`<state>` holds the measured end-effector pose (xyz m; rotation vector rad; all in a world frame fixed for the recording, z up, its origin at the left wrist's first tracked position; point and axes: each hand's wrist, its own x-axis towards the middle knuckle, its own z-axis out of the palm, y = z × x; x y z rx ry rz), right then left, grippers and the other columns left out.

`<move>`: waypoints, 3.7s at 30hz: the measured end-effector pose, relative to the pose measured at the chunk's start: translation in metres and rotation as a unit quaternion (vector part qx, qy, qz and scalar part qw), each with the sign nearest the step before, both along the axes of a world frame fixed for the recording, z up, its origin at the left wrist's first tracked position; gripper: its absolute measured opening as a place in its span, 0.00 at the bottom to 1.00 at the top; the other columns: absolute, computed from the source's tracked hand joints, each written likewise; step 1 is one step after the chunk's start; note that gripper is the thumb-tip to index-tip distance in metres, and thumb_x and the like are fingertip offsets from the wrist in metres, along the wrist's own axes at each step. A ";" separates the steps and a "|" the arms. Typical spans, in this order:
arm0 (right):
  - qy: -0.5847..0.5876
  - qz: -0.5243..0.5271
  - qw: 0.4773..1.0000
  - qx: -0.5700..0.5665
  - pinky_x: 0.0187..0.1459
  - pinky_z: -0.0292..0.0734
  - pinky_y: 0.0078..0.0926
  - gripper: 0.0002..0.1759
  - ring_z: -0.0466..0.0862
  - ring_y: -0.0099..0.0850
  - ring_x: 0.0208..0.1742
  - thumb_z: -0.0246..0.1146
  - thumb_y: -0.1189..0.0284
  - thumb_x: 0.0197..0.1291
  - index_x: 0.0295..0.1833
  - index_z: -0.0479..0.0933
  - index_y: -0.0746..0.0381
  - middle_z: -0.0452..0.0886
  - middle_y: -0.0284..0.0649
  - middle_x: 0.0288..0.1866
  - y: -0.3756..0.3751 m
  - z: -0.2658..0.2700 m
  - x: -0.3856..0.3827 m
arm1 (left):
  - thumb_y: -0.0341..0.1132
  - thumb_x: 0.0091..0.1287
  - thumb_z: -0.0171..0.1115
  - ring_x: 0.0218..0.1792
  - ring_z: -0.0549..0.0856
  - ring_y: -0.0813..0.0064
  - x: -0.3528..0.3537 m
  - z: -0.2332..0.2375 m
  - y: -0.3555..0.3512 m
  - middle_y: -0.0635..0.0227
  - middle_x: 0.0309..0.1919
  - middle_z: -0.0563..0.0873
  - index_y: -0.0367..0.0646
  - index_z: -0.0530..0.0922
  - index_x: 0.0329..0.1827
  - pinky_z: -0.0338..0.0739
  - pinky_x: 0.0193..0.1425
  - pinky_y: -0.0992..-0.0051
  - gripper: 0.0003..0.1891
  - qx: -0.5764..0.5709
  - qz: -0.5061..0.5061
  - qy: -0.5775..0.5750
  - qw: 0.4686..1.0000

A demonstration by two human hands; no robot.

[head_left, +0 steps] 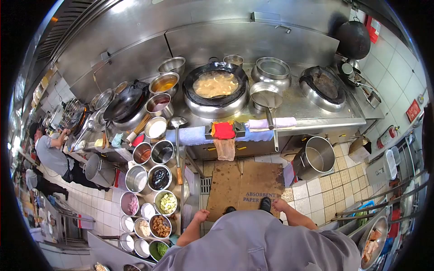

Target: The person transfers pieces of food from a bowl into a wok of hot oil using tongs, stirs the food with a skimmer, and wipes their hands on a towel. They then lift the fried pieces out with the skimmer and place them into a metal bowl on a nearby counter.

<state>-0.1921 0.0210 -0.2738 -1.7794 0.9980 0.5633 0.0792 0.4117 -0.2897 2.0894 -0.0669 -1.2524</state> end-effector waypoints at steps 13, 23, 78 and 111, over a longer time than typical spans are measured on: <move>0.033 0.069 0.997 -0.027 0.25 0.76 0.27 0.14 0.80 0.30 0.25 0.47 0.68 0.59 0.39 0.77 0.63 0.80 0.40 0.28 -0.003 0.013 -0.007 | 0.35 0.62 0.53 0.19 0.80 0.78 0.010 -0.011 0.012 0.69 0.24 0.83 0.41 0.79 0.34 0.72 0.22 0.78 0.09 -0.042 0.009 0.118 0.992; 0.040 0.054 0.997 -0.043 0.24 0.75 0.30 0.12 0.79 0.29 0.24 0.49 0.70 0.58 0.41 0.76 0.62 0.80 0.39 0.29 0.002 -0.013 -0.008 | 0.51 0.54 0.58 0.37 0.82 0.60 0.012 0.025 -0.007 0.58 0.32 0.84 0.44 0.80 0.37 0.76 0.44 0.68 0.19 0.133 -0.122 -0.197 0.964; -0.413 -0.023 0.799 -0.436 0.45 0.71 0.41 0.19 0.78 0.51 0.42 0.52 0.78 0.54 0.53 0.72 0.65 0.77 0.60 0.38 -0.191 0.376 0.253 | 0.32 0.59 0.55 0.20 0.78 0.75 -0.082 0.065 0.006 0.66 0.21 0.79 0.38 0.76 0.34 0.71 0.22 0.74 0.07 0.074 0.116 -0.160 0.977; -0.354 0.124 0.845 -0.381 0.41 0.72 0.43 0.11 0.78 0.52 0.38 0.54 0.74 0.50 0.38 0.76 0.67 0.78 0.56 0.32 -0.184 0.394 0.328 | 0.33 0.61 0.49 0.14 0.68 0.78 -0.108 0.077 0.008 0.73 0.16 0.70 0.46 0.70 0.27 0.61 0.16 0.76 0.05 -0.007 0.319 0.028 0.947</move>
